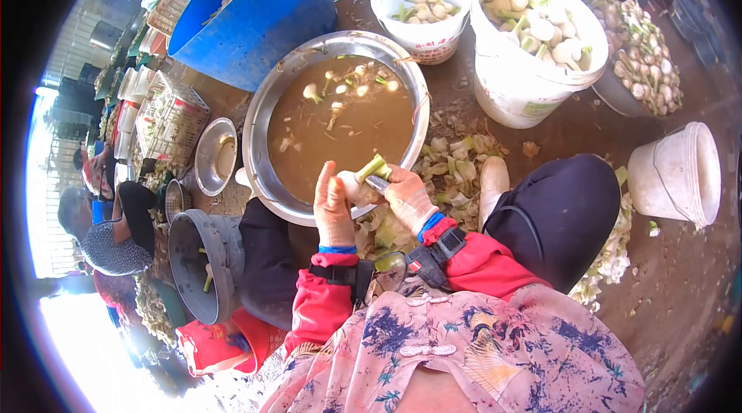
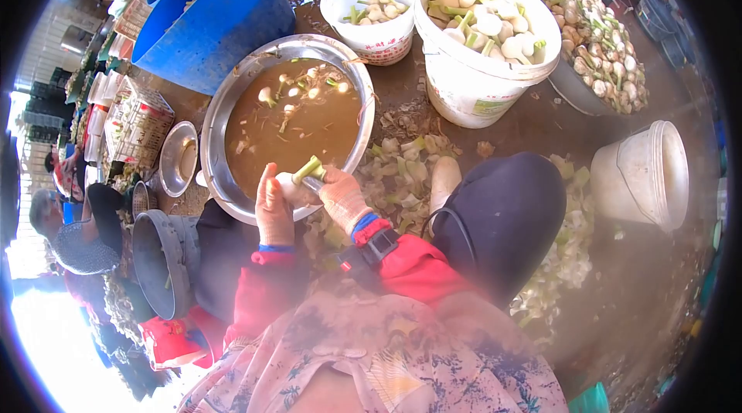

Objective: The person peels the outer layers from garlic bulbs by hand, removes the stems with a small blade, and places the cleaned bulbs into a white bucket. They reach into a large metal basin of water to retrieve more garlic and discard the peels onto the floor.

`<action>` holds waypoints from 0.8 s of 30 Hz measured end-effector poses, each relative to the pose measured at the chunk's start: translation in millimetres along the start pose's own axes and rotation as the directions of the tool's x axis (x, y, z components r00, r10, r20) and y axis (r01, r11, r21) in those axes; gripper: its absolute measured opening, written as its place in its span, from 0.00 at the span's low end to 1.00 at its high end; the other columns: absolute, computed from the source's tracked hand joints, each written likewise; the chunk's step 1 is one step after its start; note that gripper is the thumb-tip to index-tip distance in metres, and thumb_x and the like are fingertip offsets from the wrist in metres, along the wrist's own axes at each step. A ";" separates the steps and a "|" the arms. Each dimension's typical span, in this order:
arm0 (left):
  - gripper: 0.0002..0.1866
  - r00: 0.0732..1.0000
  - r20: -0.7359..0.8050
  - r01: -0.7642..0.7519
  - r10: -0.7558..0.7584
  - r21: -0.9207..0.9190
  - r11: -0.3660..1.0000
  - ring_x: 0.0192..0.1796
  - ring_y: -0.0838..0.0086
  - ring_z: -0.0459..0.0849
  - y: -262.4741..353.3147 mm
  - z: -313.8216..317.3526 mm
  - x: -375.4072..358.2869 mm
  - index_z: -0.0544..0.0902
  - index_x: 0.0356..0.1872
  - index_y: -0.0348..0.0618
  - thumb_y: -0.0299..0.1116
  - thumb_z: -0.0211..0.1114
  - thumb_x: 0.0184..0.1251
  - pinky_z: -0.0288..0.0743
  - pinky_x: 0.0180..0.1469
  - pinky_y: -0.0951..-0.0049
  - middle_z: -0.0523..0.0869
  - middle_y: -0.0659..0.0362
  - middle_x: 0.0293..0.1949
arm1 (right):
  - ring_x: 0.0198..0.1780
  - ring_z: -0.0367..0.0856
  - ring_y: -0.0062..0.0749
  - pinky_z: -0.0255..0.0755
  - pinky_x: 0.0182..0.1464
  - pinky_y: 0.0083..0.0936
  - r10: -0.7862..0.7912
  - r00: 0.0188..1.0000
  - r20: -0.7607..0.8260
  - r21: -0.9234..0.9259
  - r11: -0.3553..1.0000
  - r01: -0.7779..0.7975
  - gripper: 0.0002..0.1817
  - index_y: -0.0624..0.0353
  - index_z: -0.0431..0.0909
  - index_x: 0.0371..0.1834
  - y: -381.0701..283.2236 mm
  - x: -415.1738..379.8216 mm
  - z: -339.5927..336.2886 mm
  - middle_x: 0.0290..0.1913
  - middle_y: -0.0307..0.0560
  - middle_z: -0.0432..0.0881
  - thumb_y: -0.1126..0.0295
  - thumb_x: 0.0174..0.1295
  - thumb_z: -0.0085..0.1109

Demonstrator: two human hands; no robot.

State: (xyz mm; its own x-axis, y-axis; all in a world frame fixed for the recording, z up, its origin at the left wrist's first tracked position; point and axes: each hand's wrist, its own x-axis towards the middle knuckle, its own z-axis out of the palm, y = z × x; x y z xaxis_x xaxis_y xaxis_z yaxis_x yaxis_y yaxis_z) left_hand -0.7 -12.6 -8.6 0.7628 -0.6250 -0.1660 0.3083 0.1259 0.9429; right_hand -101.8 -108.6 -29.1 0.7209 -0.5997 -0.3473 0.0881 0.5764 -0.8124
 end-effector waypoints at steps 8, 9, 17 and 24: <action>0.27 0.944 -0.328 -0.004 0.035 0.094 0.996 0.34 0.74 0.80 -3.4 7.8 15.8 0.75 0.50 0.38 0.54 0.61 0.68 0.77 0.38 0.74 0.81 0.59 0.33 | 0.42 0.78 0.18 0.73 0.44 0.18 0.021 0.998 0.054 0.104 0.994 -0.026 0.16 0.60 0.81 0.53 2.6 -2.7 8.6 0.43 0.37 0.83 0.79 0.61 0.55; 0.32 0.975 -0.221 0.023 0.006 0.129 0.991 0.41 0.71 0.80 3.4 9.5 4.8 0.72 0.57 0.36 0.55 0.65 0.65 0.77 0.46 0.72 0.81 0.57 0.40 | 0.42 0.78 0.18 0.73 0.44 0.18 0.027 0.999 0.032 0.162 0.986 -0.031 0.15 0.60 0.81 0.52 4.7 -1.1 6.8 0.44 0.37 0.83 0.78 0.61 0.55; 0.23 0.983 -0.107 0.150 -0.148 0.015 0.989 0.35 0.77 0.79 6.9 12.7 2.7 0.79 0.48 0.39 0.46 0.71 0.62 0.75 0.36 0.76 0.81 0.62 0.35 | 0.45 0.79 0.23 0.72 0.50 0.22 0.119 0.982 0.144 -0.625 0.781 -0.003 0.15 0.60 0.81 0.52 -31.1 -17.5 21.4 0.43 0.40 0.85 0.75 0.61 0.60; 0.15 0.959 0.115 0.280 -0.259 -0.258 0.925 0.39 0.67 0.82 26.2 -19.9 -9.5 0.78 0.49 0.43 0.41 0.62 0.69 0.79 0.38 0.72 0.82 0.55 0.44 | 0.43 0.80 0.21 0.74 0.47 0.20 0.023 0.984 -0.179 0.033 0.999 -0.018 0.12 0.63 0.82 0.48 -25.6 4.9 -27.8 0.42 0.39 0.84 0.79 0.62 0.58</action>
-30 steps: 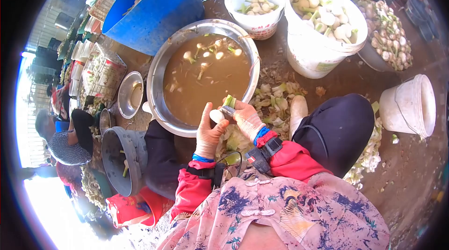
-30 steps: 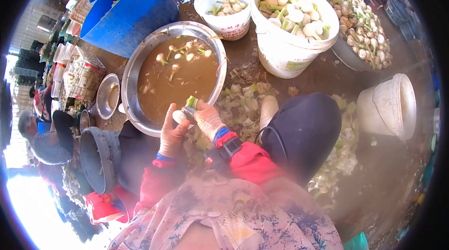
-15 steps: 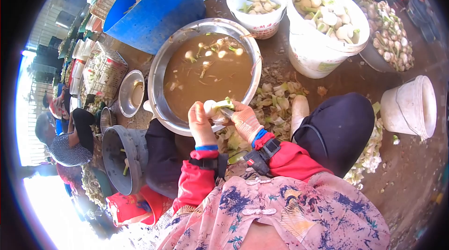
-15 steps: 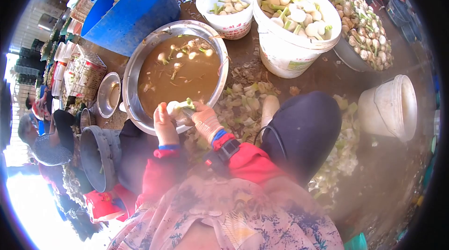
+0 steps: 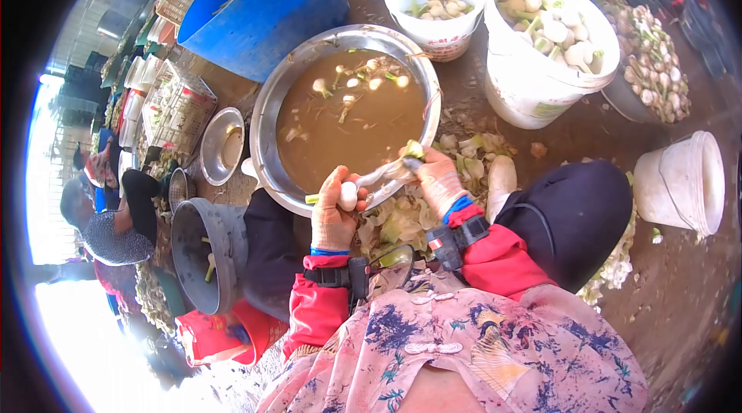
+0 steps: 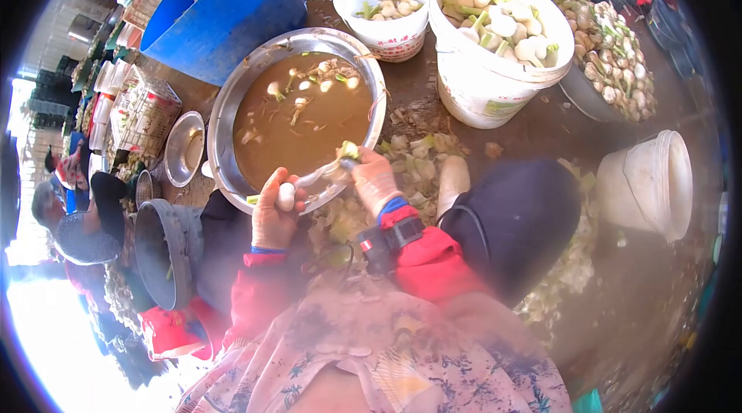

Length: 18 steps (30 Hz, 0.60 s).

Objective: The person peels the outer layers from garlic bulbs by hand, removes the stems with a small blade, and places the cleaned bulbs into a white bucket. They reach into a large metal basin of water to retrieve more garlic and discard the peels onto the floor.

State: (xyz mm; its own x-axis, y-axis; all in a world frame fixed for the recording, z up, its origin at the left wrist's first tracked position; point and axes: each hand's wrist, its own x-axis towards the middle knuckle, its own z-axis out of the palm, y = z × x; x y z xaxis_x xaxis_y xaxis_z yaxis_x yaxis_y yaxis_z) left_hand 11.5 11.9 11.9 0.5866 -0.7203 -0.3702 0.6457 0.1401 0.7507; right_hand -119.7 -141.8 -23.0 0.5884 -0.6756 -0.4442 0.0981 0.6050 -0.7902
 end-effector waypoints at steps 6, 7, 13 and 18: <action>0.17 0.982 -0.131 0.103 -0.134 -0.222 0.970 0.38 0.65 0.83 -6.4 -31.9 -2.0 0.78 0.42 0.44 0.48 0.62 0.68 0.80 0.33 0.72 0.82 0.55 0.41 | 0.43 0.80 0.21 0.77 0.47 0.20 -0.083 0.996 0.024 0.166 0.983 0.078 0.15 0.64 0.80 0.54 12.7 9.5 -19.0 0.46 0.40 0.83 0.79 0.63 0.59; 0.18 0.973 -0.142 0.130 -0.180 -0.303 0.944 0.38 0.64 0.84 -7.2 -35.9 -1.4 0.78 0.41 0.44 0.50 0.62 0.68 0.80 0.32 0.73 0.82 0.55 0.40 | 0.44 0.82 0.25 0.78 0.47 0.22 -0.138 0.990 0.040 0.248 0.961 0.124 0.15 0.64 0.79 0.54 8.2 12.9 -23.8 0.47 0.43 0.82 0.78 0.64 0.59; 0.30 0.854 -0.434 0.081 -0.287 -0.433 0.898 0.27 0.65 0.80 -8.0 -30.4 -0.1 0.79 0.34 0.42 0.64 0.62 0.61 0.76 0.25 0.69 0.82 0.56 0.27 | 0.59 0.78 0.42 0.71 0.62 0.31 -0.018 0.681 0.732 -0.493 0.675 0.548 0.18 0.59 0.79 0.54 -25.2 2.0 -38.2 0.54 0.55 0.81 0.79 0.59 0.61; 0.26 0.891 -0.250 0.290 -0.379 -0.328 0.899 0.27 0.72 0.76 -18.5 -23.3 -0.1 0.79 0.41 0.45 0.61 0.60 0.64 0.71 0.26 0.73 0.81 0.60 0.31 | 0.61 0.76 0.35 0.69 0.61 0.25 -0.165 0.821 0.547 -0.461 0.759 0.460 0.30 0.53 0.77 0.59 14.1 -15.9 7.7 0.56 0.51 0.81 0.86 0.49 0.56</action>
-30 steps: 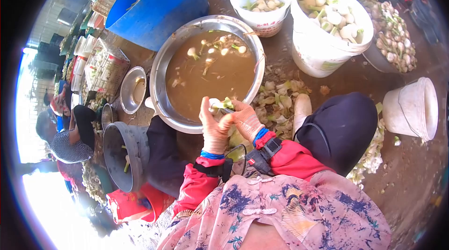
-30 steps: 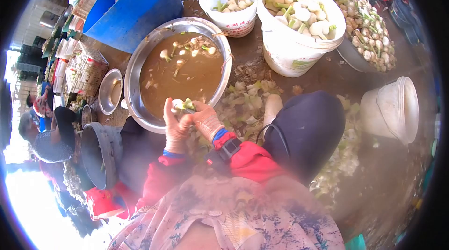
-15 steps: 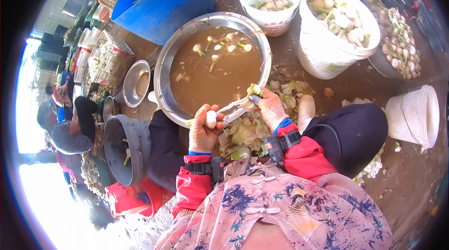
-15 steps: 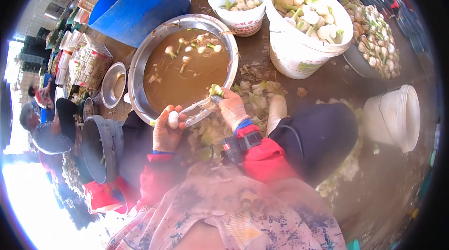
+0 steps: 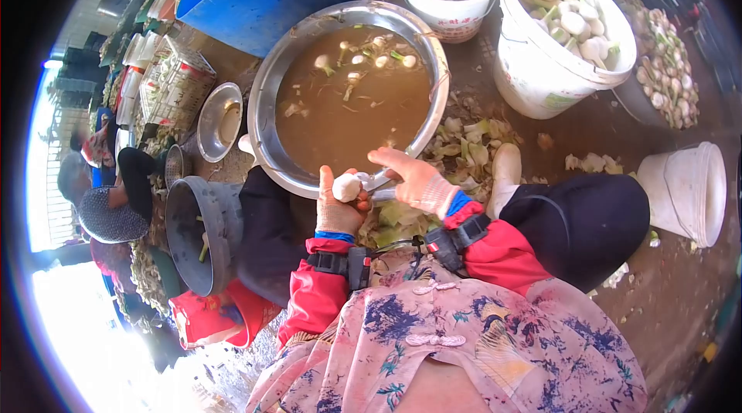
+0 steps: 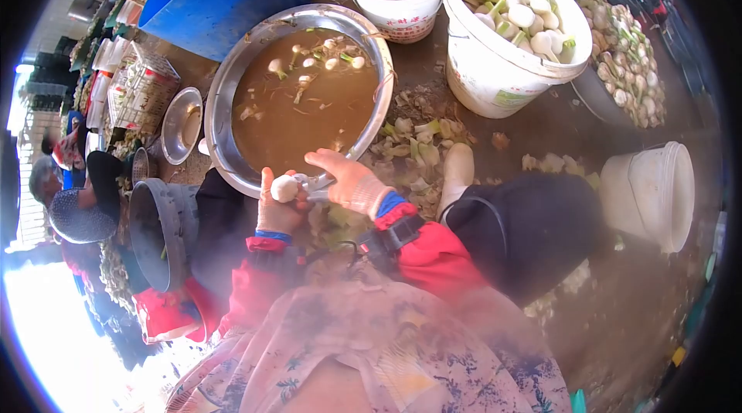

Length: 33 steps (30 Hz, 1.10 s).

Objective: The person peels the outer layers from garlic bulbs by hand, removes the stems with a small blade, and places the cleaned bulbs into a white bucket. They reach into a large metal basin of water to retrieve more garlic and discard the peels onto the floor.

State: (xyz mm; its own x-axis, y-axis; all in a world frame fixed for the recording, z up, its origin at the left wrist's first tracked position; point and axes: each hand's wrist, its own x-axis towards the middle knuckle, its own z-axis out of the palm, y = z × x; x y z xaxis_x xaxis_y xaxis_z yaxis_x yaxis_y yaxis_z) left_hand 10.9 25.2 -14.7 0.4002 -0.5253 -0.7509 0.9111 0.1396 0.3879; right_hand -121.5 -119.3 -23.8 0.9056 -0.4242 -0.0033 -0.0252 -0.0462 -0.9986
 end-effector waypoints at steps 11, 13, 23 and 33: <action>0.29 0.995 -0.104 0.000 -0.007 -0.058 0.998 0.34 0.67 0.80 -1.1 23.8 54.5 0.80 0.43 0.44 0.63 0.54 0.67 0.75 0.29 0.73 0.82 0.58 0.33 | 0.36 0.81 0.26 0.76 0.41 0.22 0.203 0.979 0.027 0.727 0.668 -0.158 0.09 0.66 0.81 0.45 -5.1 4.7 -36.2 0.37 0.45 0.84 0.77 0.62 0.60; 0.25 0.996 0.027 -0.090 0.089 0.051 0.995 0.36 0.65 0.81 -0.3 63.8 62.1 0.78 0.47 0.44 0.58 0.55 0.69 0.77 0.32 0.70 0.83 0.57 0.37 | 0.30 0.80 0.22 0.75 0.33 0.18 0.587 0.797 -0.138 0.570 0.705 -0.421 0.07 0.63 0.82 0.43 5.9 8.4 -38.6 0.33 0.41 0.83 0.75 0.64 0.59; 0.34 0.596 0.750 -0.173 -0.287 0.469 0.866 0.52 0.65 0.81 -7.2 248.9 25.3 0.67 0.68 0.41 0.47 0.65 0.66 0.77 0.51 0.66 0.77 0.52 0.59 | 0.42 0.80 0.23 0.77 0.46 0.20 0.457 0.750 -0.479 0.633 0.771 -0.066 0.17 0.66 0.78 0.55 40.1 21.2 -36.5 0.45 0.45 0.82 0.82 0.62 0.55; 0.30 0.604 0.064 -0.282 0.794 0.950 0.138 0.47 0.61 0.83 68.3 74.8 287.2 0.76 0.60 0.38 0.42 0.71 0.57 0.76 0.50 0.66 0.84 0.49 0.48 | 0.51 0.81 0.32 0.73 0.57 0.25 0.402 0.756 -0.516 0.669 0.740 0.062 0.31 0.70 0.75 0.58 24.6 30.7 -46.5 0.54 0.49 0.81 0.91 0.47 0.39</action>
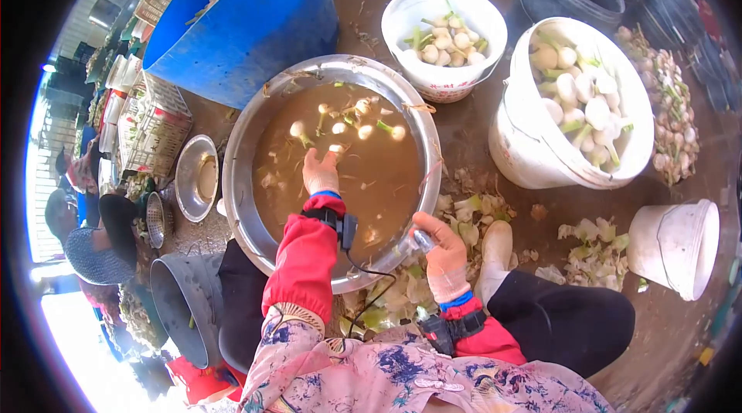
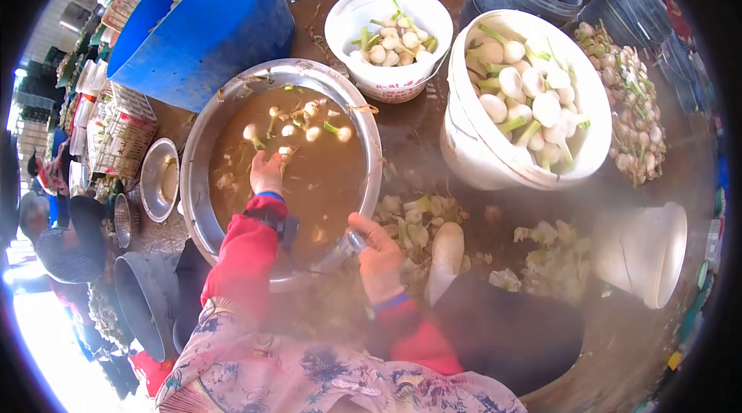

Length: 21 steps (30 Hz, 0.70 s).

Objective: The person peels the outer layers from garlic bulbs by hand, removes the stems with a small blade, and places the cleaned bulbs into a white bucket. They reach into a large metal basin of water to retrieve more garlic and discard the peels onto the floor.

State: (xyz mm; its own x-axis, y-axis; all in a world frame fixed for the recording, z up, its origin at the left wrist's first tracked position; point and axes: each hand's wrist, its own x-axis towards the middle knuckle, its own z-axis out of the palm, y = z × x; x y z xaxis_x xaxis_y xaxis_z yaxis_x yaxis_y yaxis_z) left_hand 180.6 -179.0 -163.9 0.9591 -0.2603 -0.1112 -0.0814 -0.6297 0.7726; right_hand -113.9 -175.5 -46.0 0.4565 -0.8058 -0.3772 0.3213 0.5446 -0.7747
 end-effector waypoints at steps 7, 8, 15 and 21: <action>0.40 0.792 0.601 -0.099 -0.106 0.297 0.950 0.58 0.54 0.79 33.0 23.9 6.8 0.72 0.61 0.33 0.46 0.74 0.48 0.73 0.58 0.63 0.80 0.40 0.55 | 0.52 0.80 0.28 0.75 0.56 0.24 0.177 0.984 -0.010 -0.054 0.983 -0.177 0.17 0.69 0.76 0.56 11.4 12.1 7.3 0.51 0.47 0.81 0.83 0.64 0.54; 0.40 0.725 0.659 -0.003 -0.199 0.293 0.956 0.55 0.54 0.82 38.1 23.6 -6.8 0.72 0.61 0.30 0.46 0.74 0.49 0.74 0.56 0.64 0.82 0.41 0.52 | 0.51 0.80 0.27 0.75 0.56 0.24 0.185 0.982 0.028 -0.099 0.978 -0.182 0.17 0.69 0.76 0.56 15.8 12.9 5.5 0.51 0.46 0.81 0.83 0.64 0.53; 0.17 0.666 0.742 0.642 -0.074 -0.521 0.562 0.32 0.66 0.83 31.3 -32.9 -81.9 0.76 0.43 0.41 0.41 0.69 0.61 0.78 0.26 0.71 0.82 0.56 0.33 | 0.52 0.78 0.28 0.72 0.55 0.22 0.354 0.933 0.067 -0.367 0.878 -0.307 0.20 0.61 0.77 0.57 35.8 4.6 4.7 0.51 0.42 0.81 0.80 0.60 0.55; 0.21 0.672 0.739 0.672 -0.054 -0.577 0.465 0.32 0.67 0.82 35.7 -105.7 -188.3 0.74 0.58 0.47 0.41 0.64 0.67 0.79 0.31 0.69 0.82 0.57 0.39 | 0.47 0.79 0.21 0.73 0.51 0.19 0.075 0.997 -0.001 -0.322 0.944 -0.071 0.18 0.64 0.79 0.54 30.7 -17.5 24.5 0.46 0.40 0.83 0.82 0.60 0.56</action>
State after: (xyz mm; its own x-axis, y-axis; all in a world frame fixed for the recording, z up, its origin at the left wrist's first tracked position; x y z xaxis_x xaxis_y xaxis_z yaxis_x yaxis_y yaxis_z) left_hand 25.8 -75.1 -49.3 0.4486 -0.6814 -0.5784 0.7625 -0.0458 0.6453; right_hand -91.7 -138.9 -50.8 0.4787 -0.7630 -0.4345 0.0039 0.4967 -0.8679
